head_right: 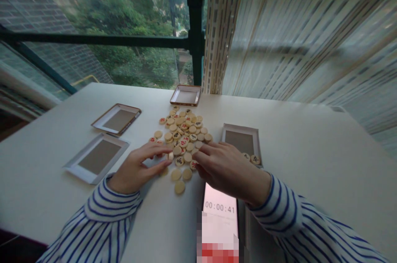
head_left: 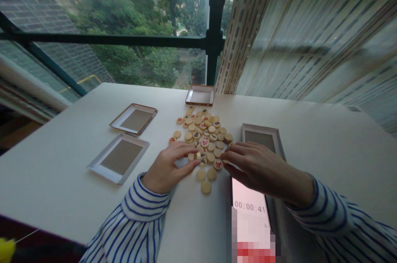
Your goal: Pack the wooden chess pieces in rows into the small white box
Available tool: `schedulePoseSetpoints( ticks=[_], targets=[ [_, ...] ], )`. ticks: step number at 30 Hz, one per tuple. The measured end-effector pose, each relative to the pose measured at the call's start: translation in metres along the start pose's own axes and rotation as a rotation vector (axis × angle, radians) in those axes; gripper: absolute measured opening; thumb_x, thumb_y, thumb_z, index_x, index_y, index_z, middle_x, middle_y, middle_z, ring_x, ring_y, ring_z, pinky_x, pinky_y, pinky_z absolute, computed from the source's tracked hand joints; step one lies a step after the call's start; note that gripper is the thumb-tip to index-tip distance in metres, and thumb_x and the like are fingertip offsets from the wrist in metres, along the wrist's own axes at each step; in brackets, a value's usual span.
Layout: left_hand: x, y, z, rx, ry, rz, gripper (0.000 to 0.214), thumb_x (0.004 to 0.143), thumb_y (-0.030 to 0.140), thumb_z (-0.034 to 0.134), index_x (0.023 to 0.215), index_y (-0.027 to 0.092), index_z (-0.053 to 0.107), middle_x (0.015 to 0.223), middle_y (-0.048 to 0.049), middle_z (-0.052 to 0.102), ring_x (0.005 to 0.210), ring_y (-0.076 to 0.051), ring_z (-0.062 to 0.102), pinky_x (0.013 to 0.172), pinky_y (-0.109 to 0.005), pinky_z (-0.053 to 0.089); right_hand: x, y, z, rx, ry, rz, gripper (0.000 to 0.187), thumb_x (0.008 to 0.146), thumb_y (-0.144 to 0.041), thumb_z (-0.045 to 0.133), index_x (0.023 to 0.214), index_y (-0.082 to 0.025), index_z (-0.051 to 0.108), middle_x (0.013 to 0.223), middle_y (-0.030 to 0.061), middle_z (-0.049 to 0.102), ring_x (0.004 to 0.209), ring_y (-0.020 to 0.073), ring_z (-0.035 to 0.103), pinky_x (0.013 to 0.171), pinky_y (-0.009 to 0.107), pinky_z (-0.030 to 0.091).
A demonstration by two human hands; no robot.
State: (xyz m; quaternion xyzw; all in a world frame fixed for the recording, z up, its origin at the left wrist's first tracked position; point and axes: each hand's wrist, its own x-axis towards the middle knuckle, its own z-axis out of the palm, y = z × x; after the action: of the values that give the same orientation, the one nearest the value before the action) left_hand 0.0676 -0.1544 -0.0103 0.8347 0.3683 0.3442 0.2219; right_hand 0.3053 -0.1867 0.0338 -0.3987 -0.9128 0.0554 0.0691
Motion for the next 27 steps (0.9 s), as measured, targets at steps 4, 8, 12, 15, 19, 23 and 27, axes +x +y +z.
schedulePoseSetpoints(
  ticks=[4,8,12,15,19,23,27],
  targets=[
    [0.0,0.002,-0.001,-0.181,0.054,-0.199,0.025,0.077,0.031,0.062,0.097,0.018,0.067,0.089,-0.0058,0.068,0.073,-0.013,0.059,0.065,-0.025,0.049,0.0,-0.002,-0.002,-0.006,-0.01,-0.003,0.018,0.09,-0.024,0.039,0.09,-0.017,0.056,0.084,0.0056,0.061,0.075,0.0147,0.053,0.065,0.028,0.036],
    [0.0,0.002,-0.001,-0.365,0.052,-0.347,0.028,0.075,0.032,0.064,0.099,0.018,0.068,0.087,-0.0052,0.069,0.079,-0.015,0.061,0.07,-0.027,0.05,0.0,-0.003,-0.002,-0.005,0.006,-0.002,0.019,0.09,-0.024,0.038,0.092,-0.017,0.056,0.084,0.0057,0.061,0.076,0.0147,0.053,0.066,0.028,0.037],
    [0.002,0.004,-0.002,-0.52,0.031,-0.468,0.03,0.073,0.033,0.065,0.098,0.018,0.069,0.088,-0.0053,0.07,0.083,-0.017,0.063,0.076,-0.028,0.051,0.0,-0.005,0.001,-0.012,0.046,-0.009,0.02,0.091,-0.024,0.038,0.095,-0.017,0.057,0.085,0.0057,0.061,0.076,0.0147,0.054,0.066,0.028,0.038],
    [0.004,0.005,-0.003,-0.605,0.02,-0.506,0.029,0.072,0.031,0.067,0.097,0.017,0.069,0.095,-0.0057,0.07,0.087,-0.017,0.063,0.08,-0.027,0.05,0.001,-0.006,0.002,-0.026,0.099,-0.016,0.019,0.09,-0.025,0.04,0.096,-0.018,0.056,0.086,0.0052,0.061,0.076,0.0149,0.053,0.065,0.028,0.038],
    [0.005,0.006,-0.003,-0.759,-0.017,-0.513,0.029,0.072,0.027,0.068,0.099,0.017,0.065,0.095,-0.0053,0.07,0.085,-0.014,0.064,0.077,-0.024,0.05,0.006,-0.011,0.001,-0.03,0.168,-0.036,0.018,0.09,-0.026,0.04,0.096,-0.017,0.056,0.09,0.0061,0.061,0.08,0.0165,0.053,0.068,0.03,0.04],
    [0.003,0.007,-0.002,-0.914,-0.046,-0.491,0.031,0.072,0.024,0.069,0.101,0.016,0.061,0.09,-0.005,0.07,0.083,-0.014,0.065,0.074,-0.023,0.05,0.017,-0.017,-0.002,-0.015,0.198,-0.091,0.02,0.091,-0.026,0.04,0.099,-0.016,0.055,0.096,0.0077,0.061,0.088,0.0175,0.053,0.074,0.032,0.042],
    [0.002,0.007,-0.003,-0.969,-0.062,-0.483,0.034,0.073,0.023,0.068,0.104,0.016,0.057,0.088,-0.0047,0.07,0.08,-0.013,0.064,0.071,-0.022,0.049,0.027,-0.023,-0.001,0.009,0.238,-0.132,0.02,0.09,-0.027,0.042,0.103,-0.016,0.053,0.105,0.0085,0.059,0.095,0.0177,0.052,0.078,0.033,0.042]
  ],
)
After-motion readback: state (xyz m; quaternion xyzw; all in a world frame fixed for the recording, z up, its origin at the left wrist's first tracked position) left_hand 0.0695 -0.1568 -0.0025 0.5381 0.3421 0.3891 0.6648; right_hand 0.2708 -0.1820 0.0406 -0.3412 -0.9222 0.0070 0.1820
